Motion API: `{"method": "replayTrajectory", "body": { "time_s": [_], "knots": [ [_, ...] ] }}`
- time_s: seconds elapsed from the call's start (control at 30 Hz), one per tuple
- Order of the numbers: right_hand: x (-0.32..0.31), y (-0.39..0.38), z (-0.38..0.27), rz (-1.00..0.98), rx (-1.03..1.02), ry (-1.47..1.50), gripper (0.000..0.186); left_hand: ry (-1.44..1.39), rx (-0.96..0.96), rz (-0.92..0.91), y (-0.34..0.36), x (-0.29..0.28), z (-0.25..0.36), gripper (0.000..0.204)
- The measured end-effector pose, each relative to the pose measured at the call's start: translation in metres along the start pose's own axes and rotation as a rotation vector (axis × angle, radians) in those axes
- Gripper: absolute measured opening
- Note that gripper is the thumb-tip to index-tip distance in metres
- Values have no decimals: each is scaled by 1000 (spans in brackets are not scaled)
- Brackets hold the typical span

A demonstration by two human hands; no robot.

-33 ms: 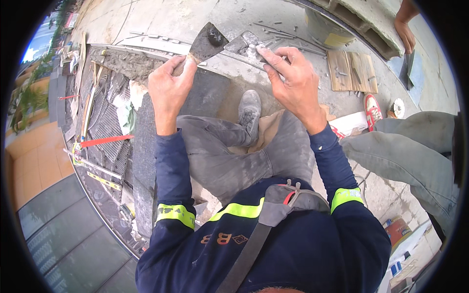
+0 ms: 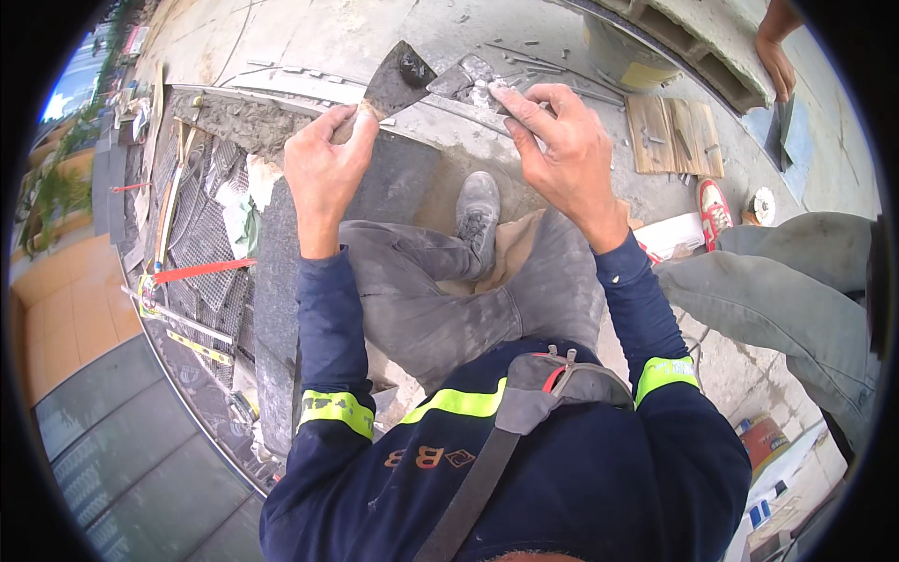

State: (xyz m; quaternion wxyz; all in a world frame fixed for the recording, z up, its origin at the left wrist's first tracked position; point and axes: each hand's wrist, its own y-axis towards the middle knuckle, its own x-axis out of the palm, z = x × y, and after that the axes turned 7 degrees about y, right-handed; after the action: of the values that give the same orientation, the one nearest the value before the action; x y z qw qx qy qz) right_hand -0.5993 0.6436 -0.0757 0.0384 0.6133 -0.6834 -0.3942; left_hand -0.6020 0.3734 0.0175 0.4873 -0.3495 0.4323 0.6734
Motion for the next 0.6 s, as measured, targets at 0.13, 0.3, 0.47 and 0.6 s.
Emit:
{"method": "replayTrajectory", "body": {
  "time_s": [0.13, 0.3, 0.47, 0.6],
  "knots": [
    [-2, 13, 9, -19, -54, -46, 38, 54, 32, 63, 5, 10, 5, 36],
    [1, 11, 15, -39, -63, -103, 35, -15, 42, 18, 6, 13, 15, 36],
    [11, -4, 26, -148, 12, -173, 32, -215, 12, 159, 7, 10, -4, 34],
    [65, -51, 60, -142, 500, 468, 33, -438, 5, 221, 16, -7, 11, 29]
  ]
}}
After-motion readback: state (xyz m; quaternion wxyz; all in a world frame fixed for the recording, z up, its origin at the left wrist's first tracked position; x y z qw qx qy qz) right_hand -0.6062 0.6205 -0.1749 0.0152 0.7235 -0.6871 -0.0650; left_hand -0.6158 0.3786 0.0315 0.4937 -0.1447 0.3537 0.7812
